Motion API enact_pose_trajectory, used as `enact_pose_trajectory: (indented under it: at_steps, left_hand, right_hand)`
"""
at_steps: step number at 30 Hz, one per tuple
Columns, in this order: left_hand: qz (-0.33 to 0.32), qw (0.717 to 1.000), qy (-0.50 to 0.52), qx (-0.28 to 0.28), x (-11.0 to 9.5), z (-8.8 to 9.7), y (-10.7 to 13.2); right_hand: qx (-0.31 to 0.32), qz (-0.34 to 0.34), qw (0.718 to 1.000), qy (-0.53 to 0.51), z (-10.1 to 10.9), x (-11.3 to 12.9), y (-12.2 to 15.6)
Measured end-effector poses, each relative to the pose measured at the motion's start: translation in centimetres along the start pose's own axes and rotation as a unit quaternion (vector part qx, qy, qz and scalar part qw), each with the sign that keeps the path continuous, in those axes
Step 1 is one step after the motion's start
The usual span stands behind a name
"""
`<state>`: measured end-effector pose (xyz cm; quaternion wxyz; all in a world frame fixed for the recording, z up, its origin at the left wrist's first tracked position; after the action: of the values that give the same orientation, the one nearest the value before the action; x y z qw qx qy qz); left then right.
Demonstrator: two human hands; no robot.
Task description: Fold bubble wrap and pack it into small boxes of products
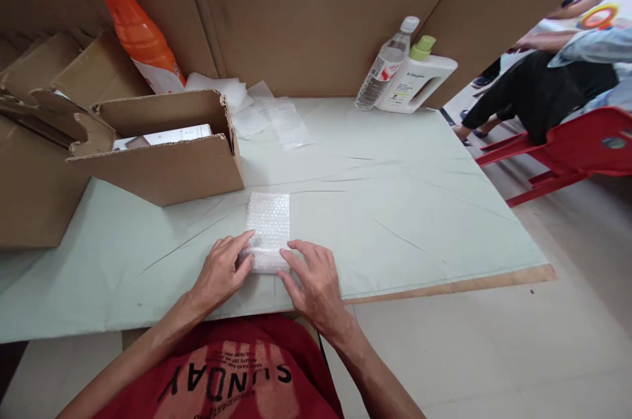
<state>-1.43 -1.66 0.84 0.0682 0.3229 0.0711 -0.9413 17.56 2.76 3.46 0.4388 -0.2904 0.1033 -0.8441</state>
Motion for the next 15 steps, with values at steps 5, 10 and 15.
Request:
enact_pose_trajectory:
  at_steps: [5,10,15]
  left_hand:
    - [-0.046,0.997,-0.001,-0.06,-0.5,0.9,0.3]
    - [-0.093,0.993,0.067,-0.011,-0.6,1.4,2.1]
    - [-0.015,0.999,0.033,-0.013,0.2,0.9,-0.1]
  right_hand:
    - [0.07,0.037,0.997,0.007,-1.9,-0.2,-0.5]
    - [0.085,0.001,0.992,-0.091,-1.7,-0.6,-0.3]
    - [0.021,0.011,1.0,0.009,0.0,0.3,-0.4]
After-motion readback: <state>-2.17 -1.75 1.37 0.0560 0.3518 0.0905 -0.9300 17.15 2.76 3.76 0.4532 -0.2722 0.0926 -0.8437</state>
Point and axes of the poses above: each hand's wrist, its own y-axis away from the middle knuckle, its own z-axis out of the back of the hand, x = y × z, the point moved 5 cm from there along -y, towards the middle knuckle, and after that the axes turned 8 degrees about z, right-handed, at the moved point
